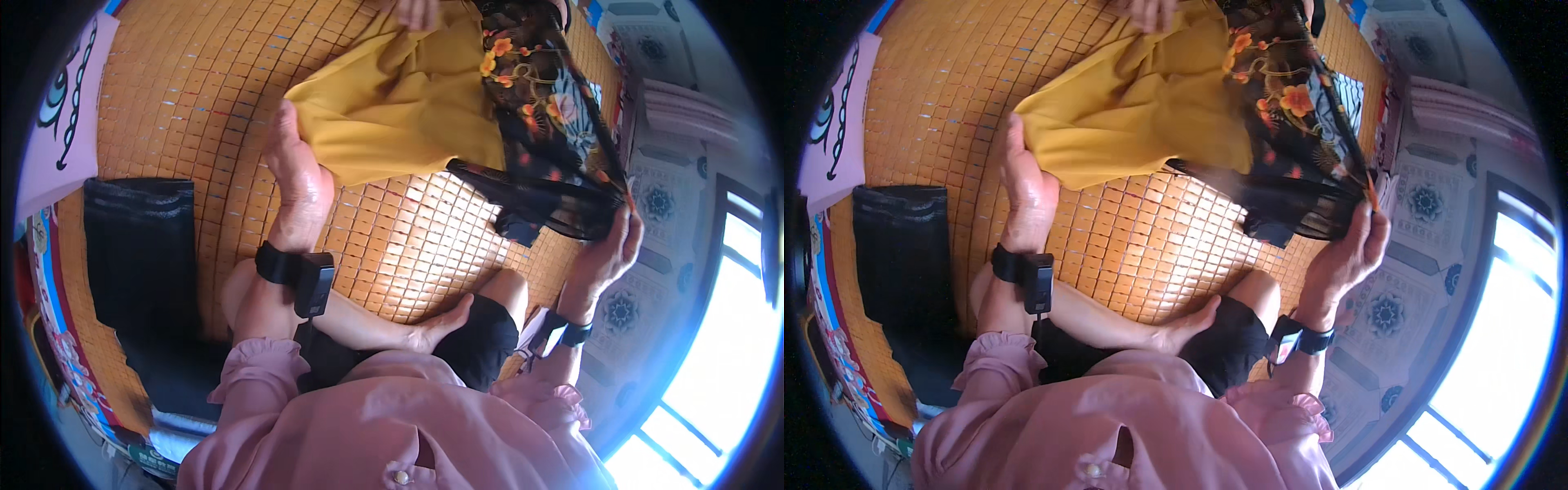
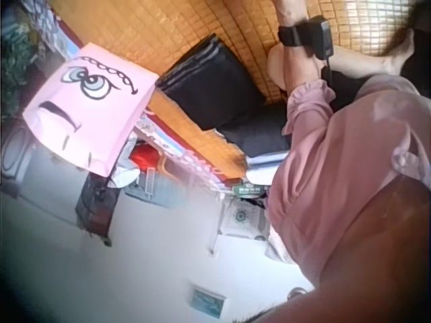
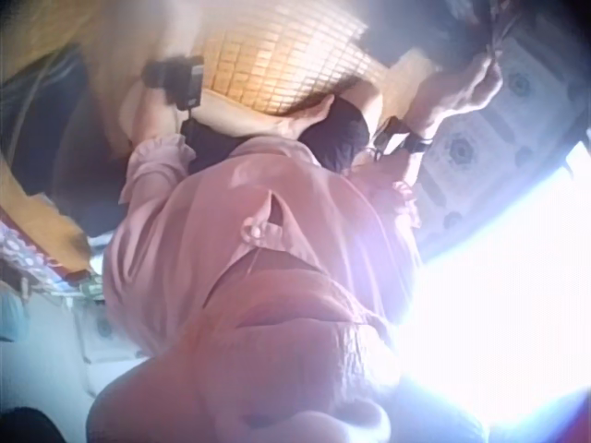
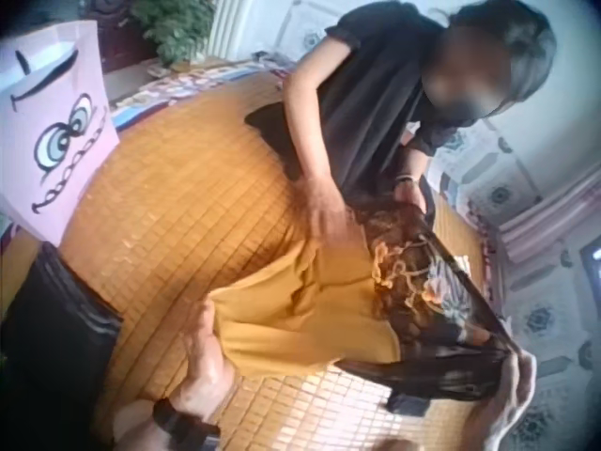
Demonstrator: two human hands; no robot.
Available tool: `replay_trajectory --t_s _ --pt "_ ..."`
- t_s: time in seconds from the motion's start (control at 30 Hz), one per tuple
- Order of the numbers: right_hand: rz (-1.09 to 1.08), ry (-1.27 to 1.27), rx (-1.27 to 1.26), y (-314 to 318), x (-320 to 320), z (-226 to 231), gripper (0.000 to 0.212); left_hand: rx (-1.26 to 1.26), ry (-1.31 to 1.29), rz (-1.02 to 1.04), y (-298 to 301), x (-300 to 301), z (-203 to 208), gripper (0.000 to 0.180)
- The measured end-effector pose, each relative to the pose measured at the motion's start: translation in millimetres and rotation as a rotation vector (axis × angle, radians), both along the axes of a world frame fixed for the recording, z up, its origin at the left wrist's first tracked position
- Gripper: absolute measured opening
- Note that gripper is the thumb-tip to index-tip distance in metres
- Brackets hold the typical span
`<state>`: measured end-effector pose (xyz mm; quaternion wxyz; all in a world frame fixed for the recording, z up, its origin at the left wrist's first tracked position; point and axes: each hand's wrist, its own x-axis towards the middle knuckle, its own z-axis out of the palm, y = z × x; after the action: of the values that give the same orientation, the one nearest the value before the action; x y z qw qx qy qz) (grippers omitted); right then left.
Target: The person folds several clothing items on a mat, including a floral shirt and yellow fabric.
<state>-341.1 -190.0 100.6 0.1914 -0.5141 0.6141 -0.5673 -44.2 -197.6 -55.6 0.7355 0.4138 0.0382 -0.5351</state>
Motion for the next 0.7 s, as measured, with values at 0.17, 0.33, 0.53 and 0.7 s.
replay_trajectory --t_s 0.17,0.33,0.53,0.7 --pt "-0.066 -0.048 0.118 22 -10 -27 0.01 0.016 -0.121 0.056 -3 10 7 0.036" --pt "-0.037 0.01 0.407 57 -38 -88 0.011 0.087 -0.14 0.099 -8 11 -6 0.035" --pt "0.037 0.123 0.786 53 -44 -142 0.027 0.132 -0.053 0.057 -11 12 -19 0.038" --pt "0.236 0.703 0.306 31 26 -134 0.044 0.1 0.061 0.008 -10 22 -32 0.044"
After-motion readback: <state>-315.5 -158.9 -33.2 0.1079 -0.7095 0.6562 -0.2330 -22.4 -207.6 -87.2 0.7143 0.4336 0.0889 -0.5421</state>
